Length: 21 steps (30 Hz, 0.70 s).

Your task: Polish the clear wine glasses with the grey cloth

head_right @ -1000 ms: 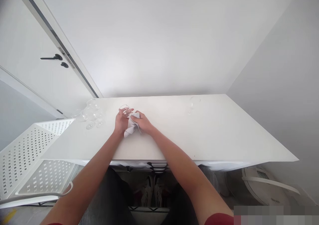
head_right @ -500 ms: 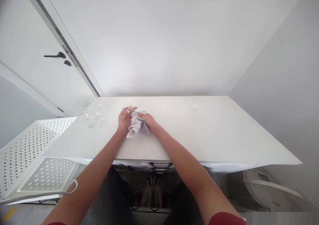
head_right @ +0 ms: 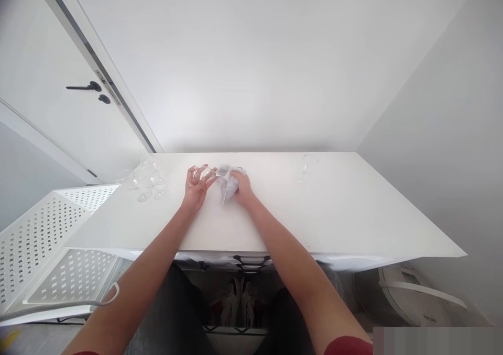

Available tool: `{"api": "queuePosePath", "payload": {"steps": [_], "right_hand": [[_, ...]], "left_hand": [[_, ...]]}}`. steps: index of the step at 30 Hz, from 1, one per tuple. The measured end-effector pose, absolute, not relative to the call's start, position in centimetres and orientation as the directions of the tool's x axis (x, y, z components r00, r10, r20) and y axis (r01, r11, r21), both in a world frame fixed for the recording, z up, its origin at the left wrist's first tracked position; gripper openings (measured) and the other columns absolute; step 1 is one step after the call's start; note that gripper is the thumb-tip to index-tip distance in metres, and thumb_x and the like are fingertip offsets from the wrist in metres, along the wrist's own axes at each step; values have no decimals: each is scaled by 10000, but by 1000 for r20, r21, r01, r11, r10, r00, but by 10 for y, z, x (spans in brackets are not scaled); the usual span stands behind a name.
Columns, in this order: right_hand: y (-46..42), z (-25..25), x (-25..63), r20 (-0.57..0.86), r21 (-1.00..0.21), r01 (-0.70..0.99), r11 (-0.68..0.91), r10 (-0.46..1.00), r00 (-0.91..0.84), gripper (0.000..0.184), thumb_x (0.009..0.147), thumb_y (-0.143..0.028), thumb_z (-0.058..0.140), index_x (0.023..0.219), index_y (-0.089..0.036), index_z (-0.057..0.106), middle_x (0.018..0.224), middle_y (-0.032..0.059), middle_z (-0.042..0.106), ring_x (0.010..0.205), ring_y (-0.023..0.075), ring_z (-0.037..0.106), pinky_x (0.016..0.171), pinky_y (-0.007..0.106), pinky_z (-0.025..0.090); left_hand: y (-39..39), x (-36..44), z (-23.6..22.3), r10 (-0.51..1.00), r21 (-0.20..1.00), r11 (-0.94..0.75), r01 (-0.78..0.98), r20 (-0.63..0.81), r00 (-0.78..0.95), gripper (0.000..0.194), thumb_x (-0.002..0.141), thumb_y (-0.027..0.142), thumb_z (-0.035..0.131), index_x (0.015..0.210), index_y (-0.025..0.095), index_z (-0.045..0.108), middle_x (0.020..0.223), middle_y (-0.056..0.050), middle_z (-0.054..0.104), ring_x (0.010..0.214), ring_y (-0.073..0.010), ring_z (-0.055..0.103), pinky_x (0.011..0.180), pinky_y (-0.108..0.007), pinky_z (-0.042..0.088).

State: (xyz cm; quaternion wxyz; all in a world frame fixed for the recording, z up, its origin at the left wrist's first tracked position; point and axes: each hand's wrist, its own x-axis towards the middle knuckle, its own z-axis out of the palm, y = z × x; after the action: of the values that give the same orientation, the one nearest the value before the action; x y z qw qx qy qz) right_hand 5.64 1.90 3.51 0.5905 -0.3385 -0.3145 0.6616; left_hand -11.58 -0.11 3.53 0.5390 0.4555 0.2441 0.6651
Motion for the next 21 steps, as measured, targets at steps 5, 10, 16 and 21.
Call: {"api": "queuePosePath", "payload": {"steps": [5,10,16,21], "right_hand": [[23,29,56,-225,-872,-429,-234,972,-73,338,761,-509,705,922,-229,606,874,35,665,805,206,624,689,322,508],[15,32,60,16,-988,-152,41,987,161,321,873,-561,576,871,-242,543,800,14,556,757,184,531,692,306,458],[-2,41,54,380,-925,2,381,924,40,332,881,-548,591,780,-248,490,796,15,492,764,182,474,735,314,448],[19,33,58,-246,-913,-329,-240,969,-25,313,864,-530,559,794,-231,499,690,17,515,636,185,523,584,326,469]], "left_hand": [[-8,-109,38,930,885,-240,-399,327,167,552,740,390,870,1184,315,549,1400,-76,526,1231,-328,653,1018,-536,557],[-1,-108,26,965,944,-227,-240,251,75,511,784,474,816,1191,251,603,1322,-110,605,974,-245,736,932,-485,603],[2,-111,23,980,962,-196,-188,186,-68,376,894,571,655,987,207,641,1006,-60,676,546,-98,585,603,-330,549],[-9,-105,37,922,917,-375,-134,384,47,464,781,420,827,1160,265,609,1247,-79,636,729,-133,618,650,-327,568]]}}
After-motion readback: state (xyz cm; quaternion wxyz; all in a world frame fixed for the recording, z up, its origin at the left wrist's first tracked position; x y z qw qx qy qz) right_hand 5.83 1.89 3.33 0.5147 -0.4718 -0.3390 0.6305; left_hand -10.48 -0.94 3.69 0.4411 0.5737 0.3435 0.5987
